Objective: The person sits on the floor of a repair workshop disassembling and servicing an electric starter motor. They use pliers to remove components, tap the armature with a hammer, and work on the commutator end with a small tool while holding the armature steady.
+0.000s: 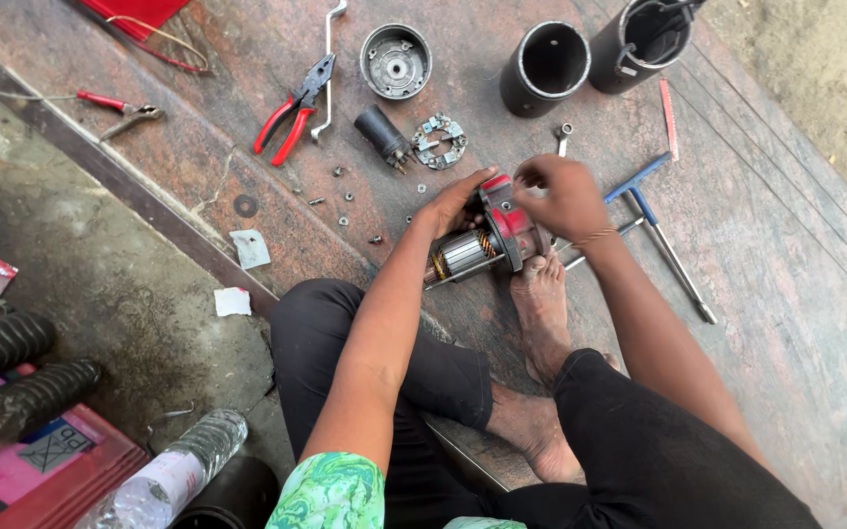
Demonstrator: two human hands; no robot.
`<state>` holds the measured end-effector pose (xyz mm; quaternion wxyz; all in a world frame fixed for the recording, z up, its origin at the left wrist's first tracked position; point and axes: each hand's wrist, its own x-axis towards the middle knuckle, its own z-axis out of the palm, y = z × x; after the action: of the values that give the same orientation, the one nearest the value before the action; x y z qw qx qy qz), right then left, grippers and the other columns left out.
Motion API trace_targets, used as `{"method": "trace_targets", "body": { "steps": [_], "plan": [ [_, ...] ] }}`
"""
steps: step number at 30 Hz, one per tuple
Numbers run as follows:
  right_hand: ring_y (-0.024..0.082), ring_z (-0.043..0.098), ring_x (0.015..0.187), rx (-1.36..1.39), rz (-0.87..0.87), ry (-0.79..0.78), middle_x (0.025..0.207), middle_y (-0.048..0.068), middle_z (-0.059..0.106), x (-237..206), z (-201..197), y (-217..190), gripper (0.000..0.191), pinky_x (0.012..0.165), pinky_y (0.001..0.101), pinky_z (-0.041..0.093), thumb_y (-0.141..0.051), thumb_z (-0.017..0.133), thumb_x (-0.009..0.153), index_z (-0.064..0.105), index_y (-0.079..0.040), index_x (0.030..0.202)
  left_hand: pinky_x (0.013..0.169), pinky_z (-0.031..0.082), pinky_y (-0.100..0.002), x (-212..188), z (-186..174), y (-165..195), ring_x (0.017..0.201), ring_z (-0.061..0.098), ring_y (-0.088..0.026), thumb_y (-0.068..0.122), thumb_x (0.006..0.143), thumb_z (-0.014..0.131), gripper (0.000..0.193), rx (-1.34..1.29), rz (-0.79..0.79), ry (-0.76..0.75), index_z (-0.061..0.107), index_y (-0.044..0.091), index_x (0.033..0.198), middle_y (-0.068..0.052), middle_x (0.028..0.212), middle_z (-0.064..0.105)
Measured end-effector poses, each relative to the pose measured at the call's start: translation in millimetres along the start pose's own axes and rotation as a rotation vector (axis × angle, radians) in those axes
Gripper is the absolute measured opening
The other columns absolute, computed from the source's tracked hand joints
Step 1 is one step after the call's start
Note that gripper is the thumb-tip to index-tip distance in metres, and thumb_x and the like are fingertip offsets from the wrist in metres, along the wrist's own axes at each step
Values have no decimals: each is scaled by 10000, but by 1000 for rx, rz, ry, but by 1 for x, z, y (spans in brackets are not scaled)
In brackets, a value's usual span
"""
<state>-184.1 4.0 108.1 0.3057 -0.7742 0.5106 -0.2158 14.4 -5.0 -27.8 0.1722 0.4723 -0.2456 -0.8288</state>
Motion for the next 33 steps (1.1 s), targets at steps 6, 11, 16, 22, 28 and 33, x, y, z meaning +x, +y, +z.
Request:
{"method": "trace_targets", "body": {
  "steps": [6, 11, 16, 22, 28, 33],
  "plan": [
    [191, 579, 867, 725, 349, -116, 1025, 116, 587, 1, -20, -6, 296, 770, 342, 492, -119, 650, 857, 591, -7, 1124, 560, 433, -259, 0, 1, 3, 606, 499, -88, 761, 770, 633, 636, 33, -11, 0, 694, 165, 987, 27, 771, 614],
    [375, 605, 913, -227, 157, -154, 982, 217, 612, 19, -1, 5, 523, 799, 466, 505, -276, 850, 756, 550, -3, 1086, 552, 438, -259, 6, -1, 4, 605, 517, -84, 736, 790, 639, 604, 39, -17, 18, 684, 172, 1004, 33, 763, 601],
    [454, 604, 1078, -518, 366, -364, 1138, 282, 615, 42, 45, 41, 650, 902, 502, 503, -304, 849, 743, 495, 12, 1188, 556, 449, -251, 13, -1, 6, 610, 542, -99, 650, 822, 666, 512, -9, -23, -2, 694, 223, 1103, 40, 776, 607],
    [444, 623, 1164, -462, 332, -388, 1205, 298, 647, 49, 57, 70, 682, 1013, 487, 486, -258, 796, 764, 486, 18, 1305, 600, 457, -240, 16, -4, 17, 654, 559, -104, 681, 818, 664, 543, -54, -52, -96, 683, 271, 1173, 41, 866, 661],
    [387, 628, 1203, -152, 299, -332, 1258, 219, 669, 32, 53, 60, 723, 1041, 435, 486, -230, 811, 693, 580, -69, 1359, 585, 483, -255, 17, -9, 17, 649, 571, -111, 786, 811, 600, 649, 51, -160, -102, 685, 214, 1105, 16, 846, 671],
    [383, 628, 1188, -88, 295, -361, 1266, 218, 654, 30, 40, 49, 696, 1024, 433, 493, -234, 808, 710, 569, -44, 1335, 520, 421, -238, 13, -2, 26, 589, 506, -111, 827, 804, 573, 628, 105, -184, -84, 683, 238, 992, 30, 801, 646]
  ]
}}
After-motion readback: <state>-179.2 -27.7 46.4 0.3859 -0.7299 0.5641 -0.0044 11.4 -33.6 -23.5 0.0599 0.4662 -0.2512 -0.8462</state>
